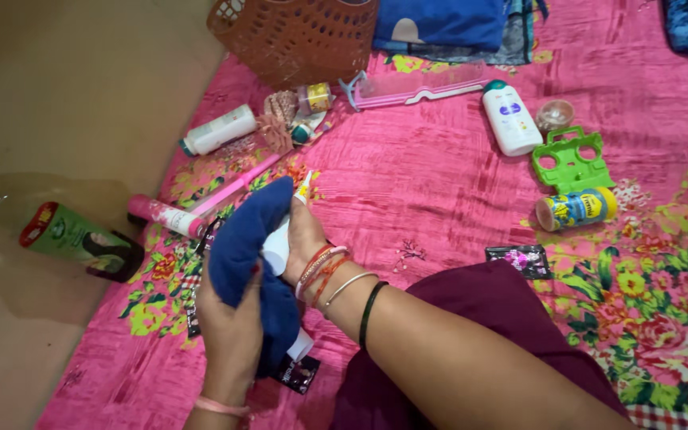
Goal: The person sits on a bed and wipes various small items, including a yellow packet and a white tube, using a blue cloth. They repeatedly place the cleaned items onto a wall shelf and return to wipe more items from the bed.
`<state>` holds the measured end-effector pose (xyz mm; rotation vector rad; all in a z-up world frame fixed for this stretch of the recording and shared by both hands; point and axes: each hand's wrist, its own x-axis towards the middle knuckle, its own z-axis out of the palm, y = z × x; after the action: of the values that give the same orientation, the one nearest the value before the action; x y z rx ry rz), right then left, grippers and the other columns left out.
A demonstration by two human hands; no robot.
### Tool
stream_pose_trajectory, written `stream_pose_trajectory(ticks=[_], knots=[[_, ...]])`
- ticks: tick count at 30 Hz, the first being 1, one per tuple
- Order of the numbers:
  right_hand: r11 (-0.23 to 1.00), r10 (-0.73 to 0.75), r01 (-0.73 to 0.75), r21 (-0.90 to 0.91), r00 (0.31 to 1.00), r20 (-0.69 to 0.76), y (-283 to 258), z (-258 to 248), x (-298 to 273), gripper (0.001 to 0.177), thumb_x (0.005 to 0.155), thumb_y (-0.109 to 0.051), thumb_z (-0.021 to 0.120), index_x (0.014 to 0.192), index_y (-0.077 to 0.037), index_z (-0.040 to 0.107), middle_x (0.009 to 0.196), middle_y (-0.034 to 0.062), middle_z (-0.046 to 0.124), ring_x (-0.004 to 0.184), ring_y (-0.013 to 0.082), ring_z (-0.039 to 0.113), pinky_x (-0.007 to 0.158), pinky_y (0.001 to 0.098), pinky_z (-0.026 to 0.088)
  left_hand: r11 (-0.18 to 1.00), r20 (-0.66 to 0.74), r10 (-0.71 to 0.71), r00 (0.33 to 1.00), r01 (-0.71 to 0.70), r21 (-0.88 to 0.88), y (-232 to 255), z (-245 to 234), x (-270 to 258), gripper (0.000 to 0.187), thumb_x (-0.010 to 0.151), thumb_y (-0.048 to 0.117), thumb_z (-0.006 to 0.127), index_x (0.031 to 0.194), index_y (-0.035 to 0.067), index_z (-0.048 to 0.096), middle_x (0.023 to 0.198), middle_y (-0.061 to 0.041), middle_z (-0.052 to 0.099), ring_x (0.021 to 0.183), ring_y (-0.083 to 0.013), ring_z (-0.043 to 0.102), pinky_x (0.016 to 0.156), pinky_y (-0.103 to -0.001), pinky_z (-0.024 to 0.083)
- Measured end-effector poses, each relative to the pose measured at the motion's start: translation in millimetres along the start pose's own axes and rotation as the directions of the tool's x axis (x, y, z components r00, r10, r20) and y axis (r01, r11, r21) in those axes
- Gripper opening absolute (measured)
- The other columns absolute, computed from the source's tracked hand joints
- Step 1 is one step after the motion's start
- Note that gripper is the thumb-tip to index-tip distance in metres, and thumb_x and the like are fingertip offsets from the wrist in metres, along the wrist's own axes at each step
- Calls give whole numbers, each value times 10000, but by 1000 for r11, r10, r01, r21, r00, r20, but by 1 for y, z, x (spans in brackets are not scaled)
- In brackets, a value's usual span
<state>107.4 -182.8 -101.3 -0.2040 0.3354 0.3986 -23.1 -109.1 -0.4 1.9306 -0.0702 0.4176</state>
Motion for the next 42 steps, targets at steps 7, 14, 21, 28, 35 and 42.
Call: stream_pose_trajectory(ticks=[7,14,21,28,35,42], knots=[[987,-44,40,-156,999,-21,6,2,-2,331,1049,-428,511,1005,-146,679,835,43,747,698,213,717,599,376,597,995,-56,3,998,2,97,3,1,0,444,901,200,775,1264,-14,634,1119,-101,747,999,-161,702,910,-322,543],[956,168,-156,-248,985,28,-16,32,-33,348,1048,-545,433,1130,-236,571,872,90,727,745,220,701,648,369,584,827,-177,-489,854,390,-405,7,-35,33,530,1010,418,651,1335,3,599,1137,-77,700,911,-212,659,795,-401,540],[947,126,-25,-321,946,298,8,13,-21,412,1117,-430,451,1156,-89,679,972,36,723,785,140,692,712,299,586,912,76,-322,944,331,-242,3,6,3,561,1031,346,519,1489,22,500,1422,-60,602,1239,-146,576,1033,-298,447],[924,367,-262,-279,815,448,43,15,-44,422,1141,-486,507,1135,-109,698,854,11,728,619,108,684,559,265,579,948,-113,-309,944,297,-115,-8,-19,23,499,979,207,611,1433,16,530,1308,-86,659,1142,-171,633,974,-317,502],[667,471,-218,-713,864,177,76,40,-91,533,952,-237,683,1435,-314,469,700,-74,566,522,74,558,439,255,459,907,-171,-206,964,122,-404,-76,-93,48,446,1037,204,587,1434,7,536,1343,-40,639,1179,-140,620,1015,-287,484],[763,437,-256,-594,881,183,64,25,-64,431,1026,-502,619,1253,-141,558,764,-27,644,529,109,618,451,272,515,864,-186,-320,929,205,-459,-73,-60,32,423,1042,253,595,1391,17,562,1243,-42,654,1049,-137,637,905,-304,528]])
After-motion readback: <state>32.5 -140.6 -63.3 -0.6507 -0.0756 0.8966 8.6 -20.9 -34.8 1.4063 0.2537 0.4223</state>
